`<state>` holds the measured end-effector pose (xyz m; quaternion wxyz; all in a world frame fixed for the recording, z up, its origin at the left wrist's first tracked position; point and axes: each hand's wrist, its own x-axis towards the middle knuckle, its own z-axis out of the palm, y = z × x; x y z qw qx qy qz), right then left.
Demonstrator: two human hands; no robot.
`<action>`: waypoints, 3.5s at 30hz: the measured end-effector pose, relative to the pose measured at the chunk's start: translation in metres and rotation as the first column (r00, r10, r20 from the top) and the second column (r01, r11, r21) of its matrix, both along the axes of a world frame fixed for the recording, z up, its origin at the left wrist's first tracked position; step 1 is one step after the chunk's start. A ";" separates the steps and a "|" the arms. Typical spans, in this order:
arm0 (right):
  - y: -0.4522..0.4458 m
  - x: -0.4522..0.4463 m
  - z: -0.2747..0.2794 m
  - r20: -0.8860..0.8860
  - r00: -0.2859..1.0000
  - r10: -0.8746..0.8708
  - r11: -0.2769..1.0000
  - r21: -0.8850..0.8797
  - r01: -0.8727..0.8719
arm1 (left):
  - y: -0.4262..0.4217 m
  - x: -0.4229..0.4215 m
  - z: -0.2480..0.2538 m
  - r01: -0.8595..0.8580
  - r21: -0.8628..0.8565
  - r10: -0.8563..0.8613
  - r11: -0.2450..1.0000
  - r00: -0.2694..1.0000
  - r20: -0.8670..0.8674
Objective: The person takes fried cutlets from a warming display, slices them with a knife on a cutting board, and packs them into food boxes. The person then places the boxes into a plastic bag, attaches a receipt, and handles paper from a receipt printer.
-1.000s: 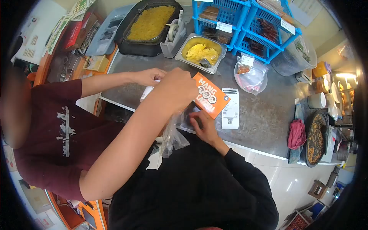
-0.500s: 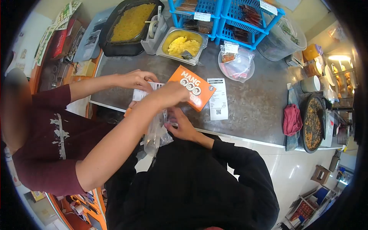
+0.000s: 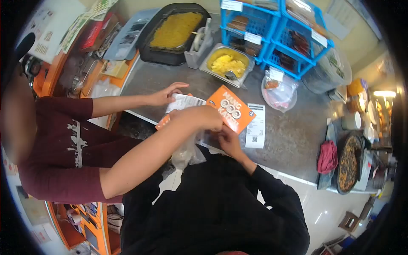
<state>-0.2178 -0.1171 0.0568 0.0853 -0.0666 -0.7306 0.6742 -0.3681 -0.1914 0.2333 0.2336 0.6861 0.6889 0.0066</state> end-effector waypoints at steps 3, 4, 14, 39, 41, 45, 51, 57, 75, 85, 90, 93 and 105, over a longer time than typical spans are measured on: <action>0.029 -0.010 0.042 0.116 0.990 -0.084 0.991 -0.095 0.095 | 0.000 0.003 -0.010 -0.039 0.130 0.037 0.991 0.999 0.017; 0.037 -0.016 0.047 0.107 0.991 -0.083 0.987 -0.128 0.097 | -0.008 0.002 -0.013 -0.072 0.203 0.068 0.977 0.997 0.030; 0.075 -0.159 0.069 0.146 0.975 0.168 0.962 -0.238 -0.130 | -0.112 0.013 -0.113 -0.491 0.752 0.551 0.439 0.809 0.207; -0.062 -0.290 0.059 -0.022 0.997 -0.078 0.987 0.142 0.080 | -0.202 -0.194 -0.092 -0.856 0.359 0.567 0.371 0.515 0.643; -0.093 -0.254 0.056 -0.056 0.953 -0.296 0.955 0.007 0.297 | -0.198 -0.188 -0.080 -0.664 0.620 0.626 0.418 0.705 0.333; -0.165 -0.173 0.017 -0.079 0.924 -0.375 0.925 -0.093 0.368 | -0.211 -0.162 -0.076 -0.615 0.592 0.770 0.521 0.638 -0.015; -0.220 -0.143 0.028 -0.275 0.943 0.189 0.982 0.046 -0.184 | -0.266 -0.171 -0.095 -0.784 0.466 0.830 0.409 0.532 0.168; -0.212 -0.172 0.018 -0.294 0.829 0.475 0.879 0.127 -0.459 | -0.265 -0.184 -0.052 -0.791 0.283 0.835 0.543 0.472 -0.283; -0.202 -0.218 0.019 -0.039 0.966 -0.255 0.881 0.402 0.248 | -0.204 -0.213 -0.079 -0.551 0.567 0.787 0.612 0.492 -0.371; -0.181 -0.254 0.144 0.450 0.120 0.885 -0.011 0.279 -0.960 | -0.226 -0.158 -0.087 -0.805 0.577 0.990 0.138 0.110 -0.083; -0.190 -0.432 0.242 0.014 0.471 0.882 0.424 0.415 -0.805 | -0.235 -0.165 -0.076 -0.815 0.527 0.971 0.238 0.206 -0.120; -0.246 -0.568 0.166 -0.084 0.696 0.714 0.585 0.618 -0.525 | -0.247 -0.165 -0.099 -0.767 0.575 0.950 0.284 0.308 -0.059; -0.349 -0.710 0.036 -0.192 0.824 0.533 0.423 0.904 -0.063 | -0.246 -0.153 -0.104 -0.757 0.616 0.947 0.215 0.316 0.057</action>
